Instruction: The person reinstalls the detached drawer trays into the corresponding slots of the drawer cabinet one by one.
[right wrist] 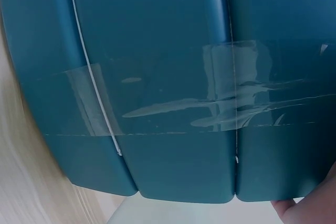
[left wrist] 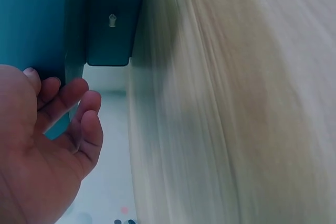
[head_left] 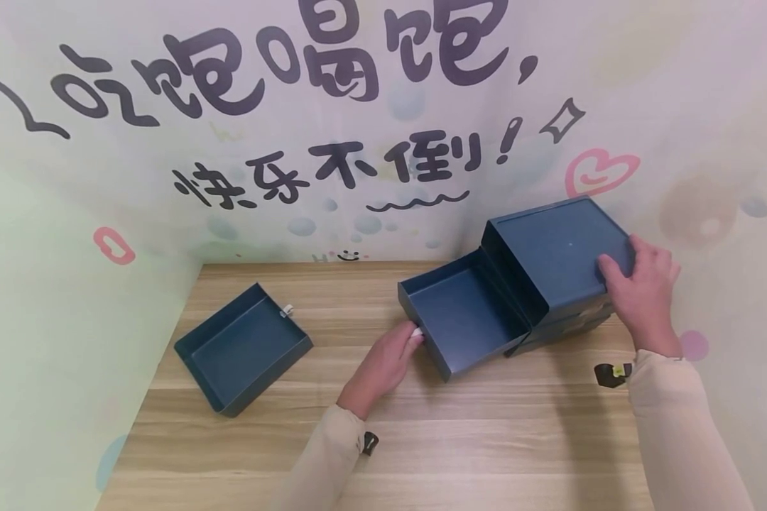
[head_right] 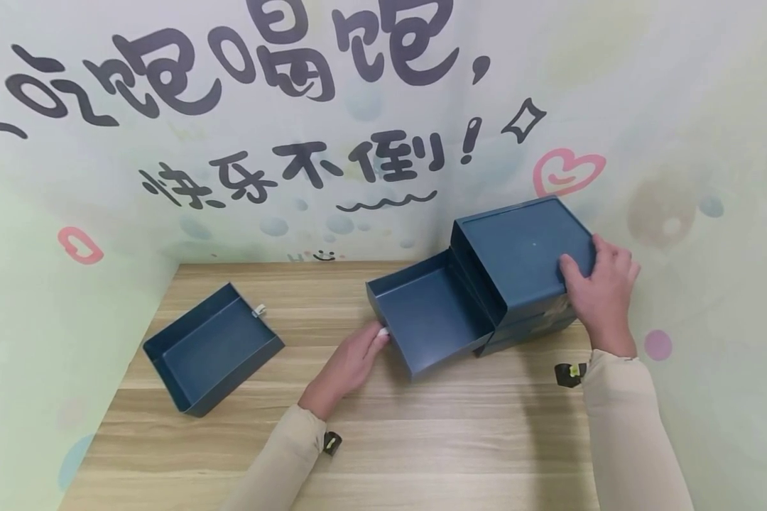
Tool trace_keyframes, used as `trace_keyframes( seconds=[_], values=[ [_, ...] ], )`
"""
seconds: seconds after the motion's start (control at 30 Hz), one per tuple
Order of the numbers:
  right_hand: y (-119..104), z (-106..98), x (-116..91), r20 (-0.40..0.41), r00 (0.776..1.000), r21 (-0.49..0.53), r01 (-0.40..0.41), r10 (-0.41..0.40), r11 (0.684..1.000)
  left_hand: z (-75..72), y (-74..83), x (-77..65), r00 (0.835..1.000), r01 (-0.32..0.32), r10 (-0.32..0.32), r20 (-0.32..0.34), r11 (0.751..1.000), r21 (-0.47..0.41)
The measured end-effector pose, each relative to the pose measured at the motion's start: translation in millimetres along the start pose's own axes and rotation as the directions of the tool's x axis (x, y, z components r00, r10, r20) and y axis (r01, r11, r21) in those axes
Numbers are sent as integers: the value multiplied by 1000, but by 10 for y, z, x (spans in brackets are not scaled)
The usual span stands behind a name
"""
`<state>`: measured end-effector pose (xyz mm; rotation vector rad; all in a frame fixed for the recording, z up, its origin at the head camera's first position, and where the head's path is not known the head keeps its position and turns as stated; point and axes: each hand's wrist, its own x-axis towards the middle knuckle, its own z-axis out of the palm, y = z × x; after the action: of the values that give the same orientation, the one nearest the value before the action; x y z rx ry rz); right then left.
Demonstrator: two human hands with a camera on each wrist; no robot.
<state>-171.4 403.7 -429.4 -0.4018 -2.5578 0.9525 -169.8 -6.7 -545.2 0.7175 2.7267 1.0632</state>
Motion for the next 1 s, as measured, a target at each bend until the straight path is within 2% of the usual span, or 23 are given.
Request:
trace_keyframes(
  seconds=[0.27, 0.4, 0.5, 0.73, 0.9, 1.0],
  values=[
    [-25, 2, -11, 0, 1000, 0, 7, -7, 1000, -7, 86, 41, 999, 5, -4, -32, 1000, 30],
    [-25, -5, -7, 2, 1000, -4, 9, -9, 1000, -1, 124, 46, 996, 8, -3, -91, 999, 51],
    [-20, -21, 3, 20, 1000, -23, 8, -8, 1000, 7, 136, 40, 988, 10, -4, -153, 999, 38],
    [17, -82, 18, 123, 992, -61, 1, 7, 998, 57, 146, 54, 961, 19, -26, -275, 999, -30],
    [27, -115, 14, 140, 990, -42, -15, 21, 999, 76, 182, 77, 945, 7, -23, -326, 999, -51],
    [23, -124, 16, 132, 991, -35, -28, 32, 999, 82, 204, 88, 941, 7, -31, -338, 997, -72]
  ],
)
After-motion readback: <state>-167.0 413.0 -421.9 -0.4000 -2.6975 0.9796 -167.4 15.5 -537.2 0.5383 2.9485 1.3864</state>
